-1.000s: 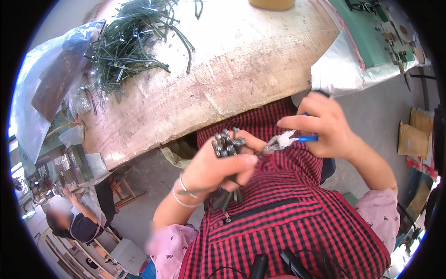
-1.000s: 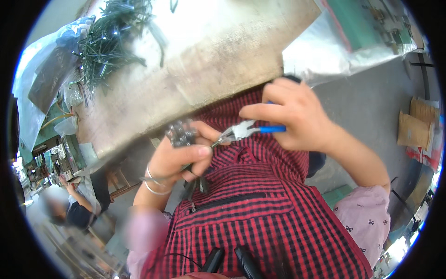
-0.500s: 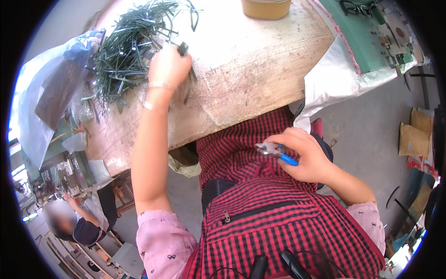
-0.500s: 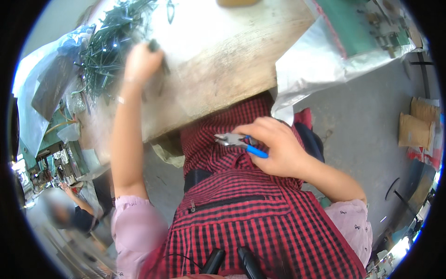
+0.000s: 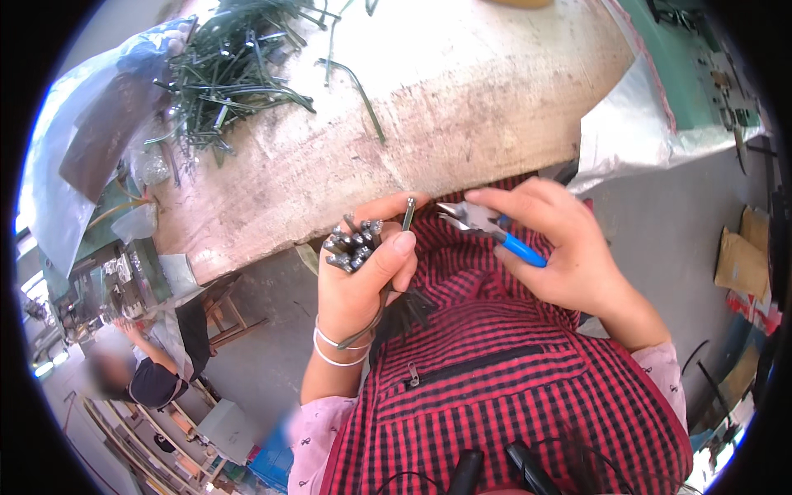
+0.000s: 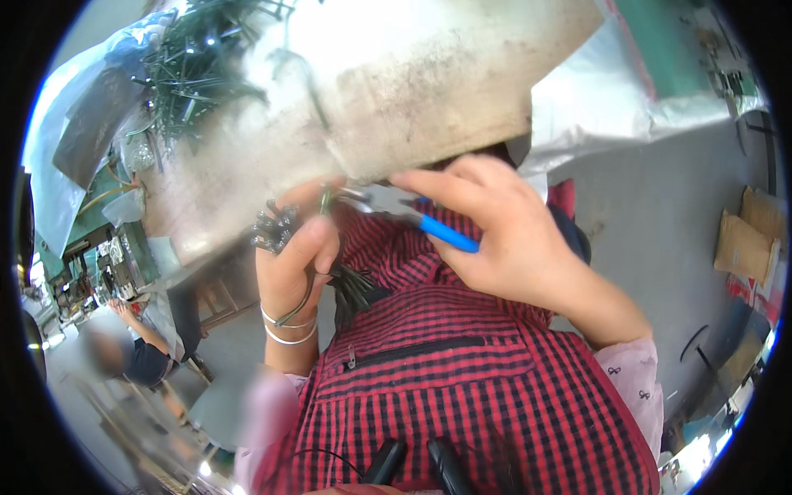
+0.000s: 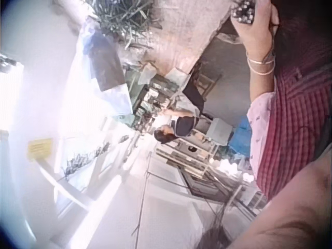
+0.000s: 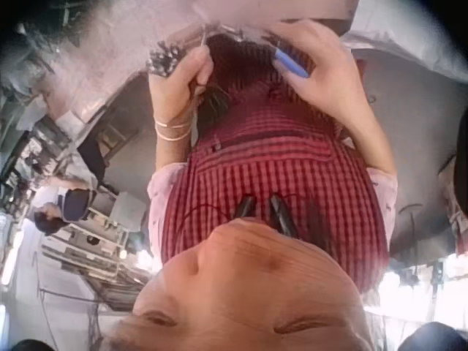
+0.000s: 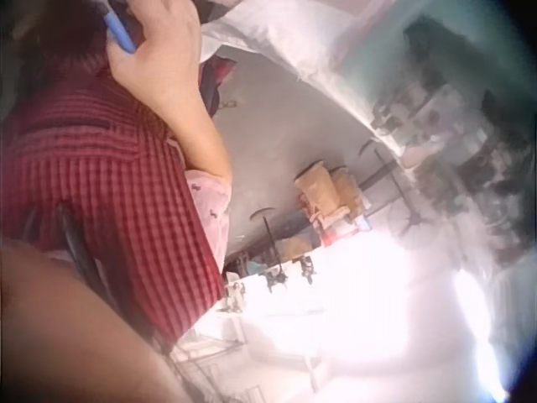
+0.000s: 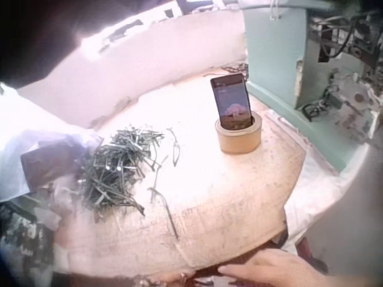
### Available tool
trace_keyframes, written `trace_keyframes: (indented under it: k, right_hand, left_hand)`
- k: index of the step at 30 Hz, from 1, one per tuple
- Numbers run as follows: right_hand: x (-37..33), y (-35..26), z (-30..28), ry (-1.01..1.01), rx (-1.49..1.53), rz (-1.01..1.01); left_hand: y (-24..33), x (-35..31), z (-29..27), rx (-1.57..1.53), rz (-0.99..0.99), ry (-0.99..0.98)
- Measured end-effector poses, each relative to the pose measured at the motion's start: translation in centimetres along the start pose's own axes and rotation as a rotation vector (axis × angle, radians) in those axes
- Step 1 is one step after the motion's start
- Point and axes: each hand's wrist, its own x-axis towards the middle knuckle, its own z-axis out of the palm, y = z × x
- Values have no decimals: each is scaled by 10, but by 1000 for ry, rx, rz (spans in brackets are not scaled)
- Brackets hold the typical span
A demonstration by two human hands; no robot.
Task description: The person uses pliers to attach small bulbs to green wires, repeatedly picking up bulbs and wires, crimping them together, and placing the assembled pieces on the table.
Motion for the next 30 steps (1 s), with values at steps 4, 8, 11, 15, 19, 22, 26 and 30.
trace_keyframes:
  k: [4, 8, 11, 15, 19, 22, 26, 30]
  right_hand:
    - [7, -13, -10, 62, -287, -105]
    - [7, -22, -15, 79, -484, -148]
    - [5, -36, -15, 30, -556, -142]
    - [5, -32, -21, 21, -760, -276]
    - [16, -9, -49, -3, -827, -628]
    - [22, -2, -52, 90, -883, -799]
    - [27, -2, -52, 133, -928, -861]
    - [23, -15, -56, 19, -916, -755]
  left_hand:
    - [6, -3, 13, -41, -21, -12]
    - [21, -6, 9, 32, -102, -7]
    - [26, -7, 6, 33, -150, -11]
    - [40, -3, 1, -1, -287, -79]
    - [54, 6, 0, 127, -543, -304]
    - [57, 13, -2, 164, -609, -422]
    - [63, 12, 7, 342, -587, -402]
    - [63, 10, 13, 369, -536, -288]
